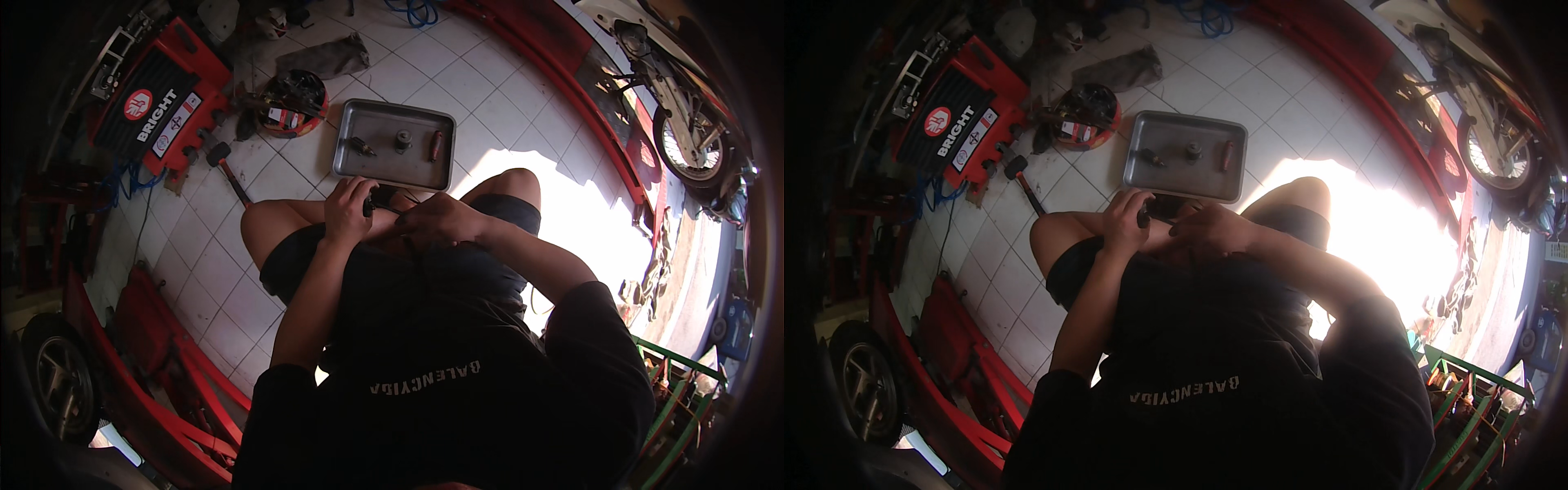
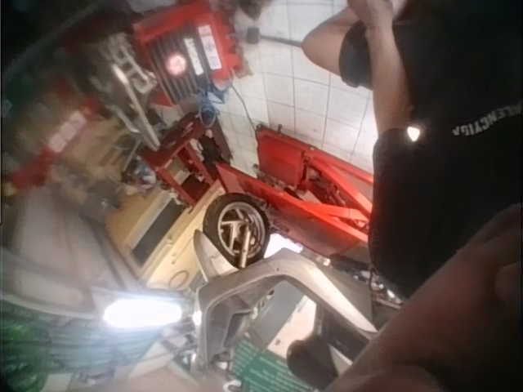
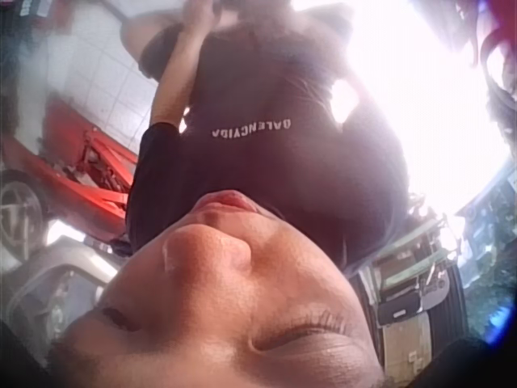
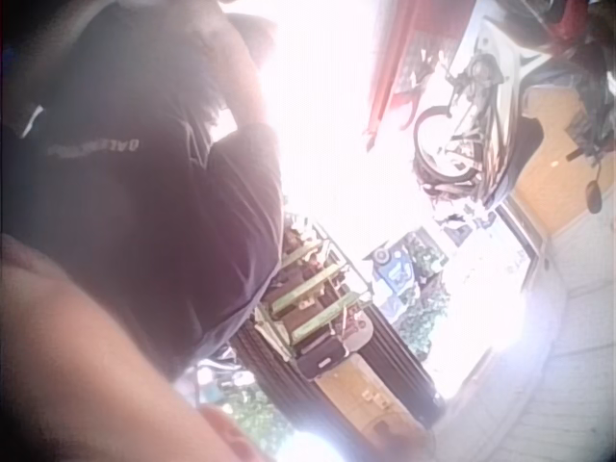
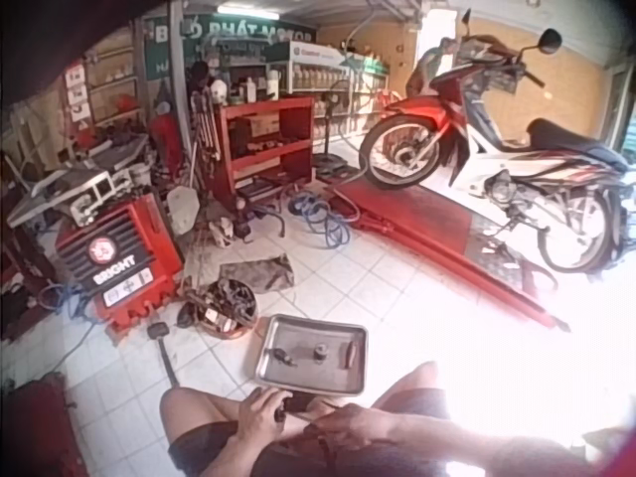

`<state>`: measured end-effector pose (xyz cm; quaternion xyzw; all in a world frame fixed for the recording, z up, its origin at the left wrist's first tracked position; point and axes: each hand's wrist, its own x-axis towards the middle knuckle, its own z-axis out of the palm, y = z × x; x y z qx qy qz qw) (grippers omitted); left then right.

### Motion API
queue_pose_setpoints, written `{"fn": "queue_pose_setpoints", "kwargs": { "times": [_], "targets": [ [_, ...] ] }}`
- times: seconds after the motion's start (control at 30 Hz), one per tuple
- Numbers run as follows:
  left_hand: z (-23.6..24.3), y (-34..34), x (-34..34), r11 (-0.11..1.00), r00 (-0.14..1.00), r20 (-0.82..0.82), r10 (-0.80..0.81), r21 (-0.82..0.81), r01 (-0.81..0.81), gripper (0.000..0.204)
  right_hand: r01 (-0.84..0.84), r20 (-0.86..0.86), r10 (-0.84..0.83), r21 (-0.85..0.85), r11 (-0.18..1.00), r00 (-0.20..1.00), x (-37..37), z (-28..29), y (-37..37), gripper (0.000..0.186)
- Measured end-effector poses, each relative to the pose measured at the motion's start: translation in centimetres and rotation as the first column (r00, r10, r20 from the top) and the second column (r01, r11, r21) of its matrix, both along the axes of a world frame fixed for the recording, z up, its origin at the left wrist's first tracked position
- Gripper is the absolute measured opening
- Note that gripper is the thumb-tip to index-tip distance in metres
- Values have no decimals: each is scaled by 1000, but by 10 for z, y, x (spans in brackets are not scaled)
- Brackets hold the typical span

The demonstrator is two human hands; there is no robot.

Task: The person sits on a low stool in a workshop, using a screwdriver to disassemble and clean small mechanical components placed in a metal tray on their lap. They manipulate the parts with both hands, occasionally picking up and inspecting them before placing them back into the tray.

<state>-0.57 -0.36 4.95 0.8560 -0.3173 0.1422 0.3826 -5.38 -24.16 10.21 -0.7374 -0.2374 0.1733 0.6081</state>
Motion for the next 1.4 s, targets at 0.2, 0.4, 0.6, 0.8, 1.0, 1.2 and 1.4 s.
{"fn": "queue_pose_setpoints", "kwargs": {
  "times": [0.2, 0.4, 0.6, 0.8, 1.0, 1.2, 1.4],
  "targets": [
    [-3, 2, -3, 997, 998, -67, 17, 71, -12, 37, 92, 222, 92, -696, 712, 971, -12, 40, 16, 27],
    [-8, 2, -1, 989, 993, -77, 92, 120, -82, 43, 58, 159, 102, -769, 637, 982, -3, 43, 15, 36],
    [-14, 4, -1, 988, 993, -91, 69, 143, -56, 43, -98, -403, -4, -232, 968, 915, 21, -33, -5, 39],
    [-10, 1, -2, 980, 991, -124, 55, 198, -30, 43, -46, -182, -77, -593, 804, 980, 24, 14, -6, 39],
    [-22, 2, 2, 972, 987, -122, 110, 223, -80, 46, 87, 230, 139, -756, 649, 963, 23, 4, 2, 32],
    [-23, 3, 2, 970, 973, -169, 154, 211, -117, 47, 284, 309, -40, -805, 521, 950, 22, 10, 19, 35],
    [-17, 7, 4, 972, 974, -140, 175, 181, -149, 46, 298, 367, 8, -767, 568, 930, 33, -3, 19, 39]
  ]
}}
